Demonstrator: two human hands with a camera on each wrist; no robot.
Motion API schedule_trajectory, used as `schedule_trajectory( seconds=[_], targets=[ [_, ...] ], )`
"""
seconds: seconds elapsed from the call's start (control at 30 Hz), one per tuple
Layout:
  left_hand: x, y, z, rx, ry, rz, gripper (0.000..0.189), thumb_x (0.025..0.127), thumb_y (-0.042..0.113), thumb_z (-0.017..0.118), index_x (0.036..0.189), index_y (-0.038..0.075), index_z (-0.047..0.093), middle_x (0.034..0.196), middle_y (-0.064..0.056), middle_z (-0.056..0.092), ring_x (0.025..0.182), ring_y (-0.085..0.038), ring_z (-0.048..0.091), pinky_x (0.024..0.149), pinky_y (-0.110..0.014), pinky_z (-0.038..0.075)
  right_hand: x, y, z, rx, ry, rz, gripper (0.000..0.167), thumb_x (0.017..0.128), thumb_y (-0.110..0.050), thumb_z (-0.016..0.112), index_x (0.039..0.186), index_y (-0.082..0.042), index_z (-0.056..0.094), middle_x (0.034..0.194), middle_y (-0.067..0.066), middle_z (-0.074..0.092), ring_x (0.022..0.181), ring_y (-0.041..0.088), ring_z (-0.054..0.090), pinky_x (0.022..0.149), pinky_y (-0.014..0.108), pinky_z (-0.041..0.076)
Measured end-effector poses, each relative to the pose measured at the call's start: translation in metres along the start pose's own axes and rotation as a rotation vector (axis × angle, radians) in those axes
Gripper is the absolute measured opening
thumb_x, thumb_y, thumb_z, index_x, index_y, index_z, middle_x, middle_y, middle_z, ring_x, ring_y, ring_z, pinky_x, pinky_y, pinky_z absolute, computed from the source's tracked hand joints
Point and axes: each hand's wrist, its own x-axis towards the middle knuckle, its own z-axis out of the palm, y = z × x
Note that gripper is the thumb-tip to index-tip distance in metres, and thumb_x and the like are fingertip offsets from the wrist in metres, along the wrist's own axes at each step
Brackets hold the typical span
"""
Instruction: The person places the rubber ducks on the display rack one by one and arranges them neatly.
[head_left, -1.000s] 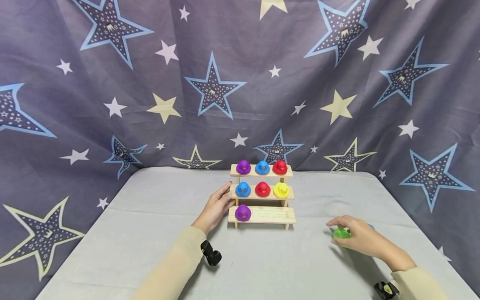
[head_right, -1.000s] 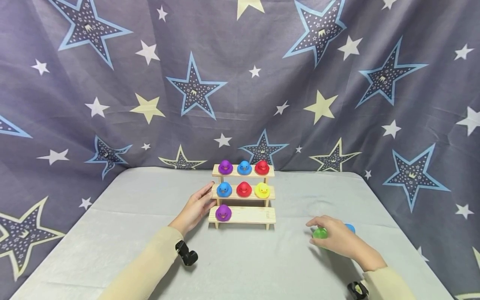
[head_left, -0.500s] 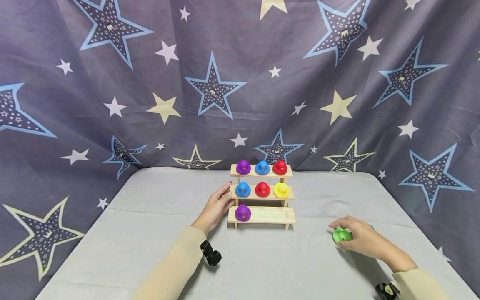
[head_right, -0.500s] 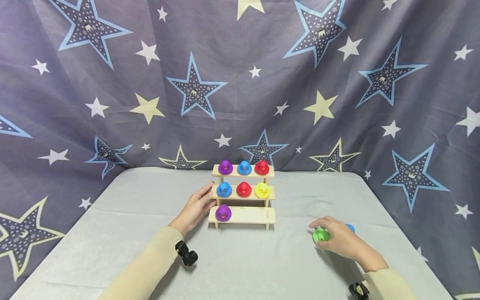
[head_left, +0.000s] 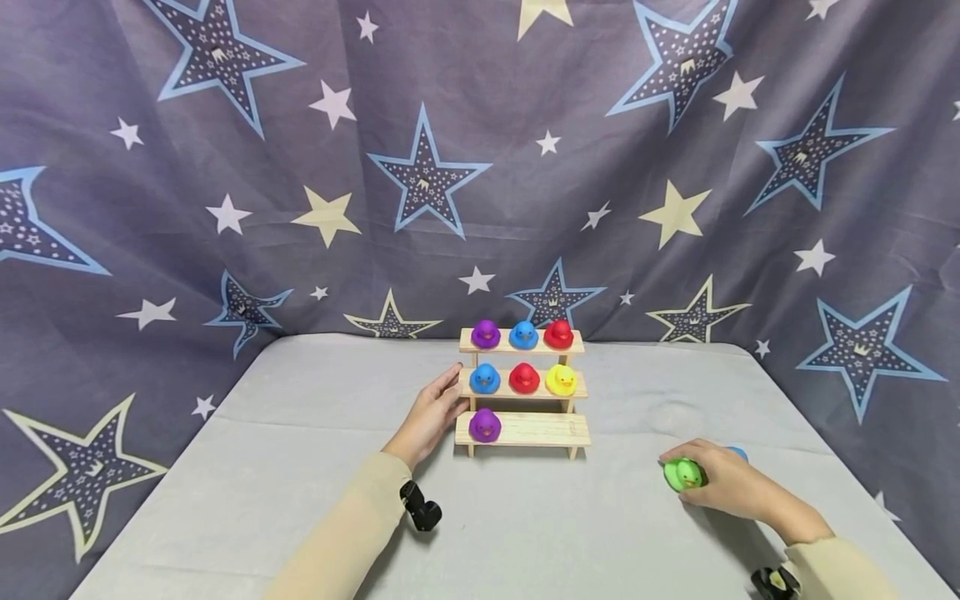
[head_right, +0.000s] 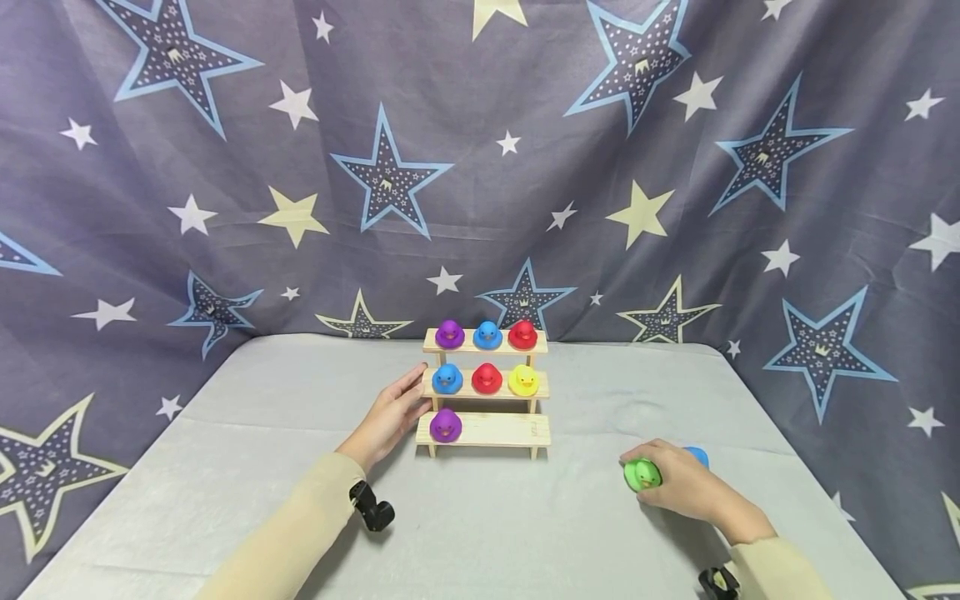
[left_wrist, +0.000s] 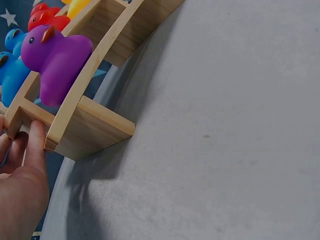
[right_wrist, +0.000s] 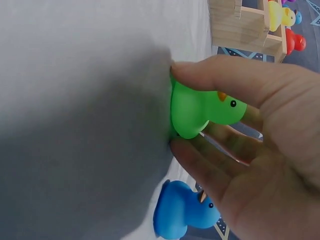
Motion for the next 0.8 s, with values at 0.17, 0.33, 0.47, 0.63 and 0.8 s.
schedule_trajectory(
  seconds=[0.17,0.33,0.47,0.63,0.8],
  targets=[
    [0.0,0.001,0.0,0.003,0.006,-0.005,0.055,0.106,0.003,0.041,0.158,0.0,0.023,0.163,-0.022,0.017,0.147,-0.035,0.027,0.115,-0.038,0.038,-0.001,0.0,0.001,-0.01,0.007,0.004,0.047,0.071,-0.015,0.088,0.115,-0.008,0.071,0.112,0.009,0.066,0.095,0.014,0.06,0.076,0.03,0.056],
    [-0.001,0.001,0.001,0.005,0.008,-0.007,0.055,0.107,0.004,0.042,0.158,0.0,0.023,0.163,-0.022,0.017,0.147,-0.035,0.027,0.115,-0.037,0.039,0.0,0.0,0.001,-0.032,0.028,-0.007,0.048,0.07,-0.016,0.088,0.114,-0.009,0.071,0.111,0.009,0.067,0.094,0.014,0.06,0.077,0.032,0.057],
    [-0.001,0.0,0.0,0.007,0.01,-0.009,0.054,0.107,0.004,0.041,0.158,0.001,0.023,0.163,-0.022,0.017,0.146,-0.035,0.027,0.114,-0.037,0.04,0.0,0.0,-0.001,-0.028,0.033,-0.015,0.048,0.07,-0.016,0.089,0.113,-0.007,0.071,0.11,0.009,0.066,0.093,0.014,0.061,0.076,0.033,0.057],
    [-0.001,0.0,0.0,0.013,-0.001,0.001,0.054,0.107,0.004,0.041,0.158,-0.001,0.022,0.162,-0.024,0.015,0.147,-0.037,0.025,0.115,-0.038,0.038,0.0,-0.004,-0.005,-0.017,0.038,-0.015,0.049,0.07,-0.016,0.089,0.114,-0.008,0.071,0.111,0.008,0.066,0.093,0.015,0.061,0.078,0.033,0.058],
    [0.0,0.0,-0.001,0.002,-0.002,-0.001,0.055,0.107,0.004,0.041,0.158,-0.001,0.021,0.163,-0.023,0.015,0.147,-0.037,0.025,0.116,-0.039,0.036,0.001,-0.009,-0.011,-0.027,0.075,-0.041,0.049,0.069,-0.014,0.089,0.114,-0.009,0.071,0.112,0.009,0.066,0.095,0.016,0.062,0.08,0.036,0.059]
  ],
)
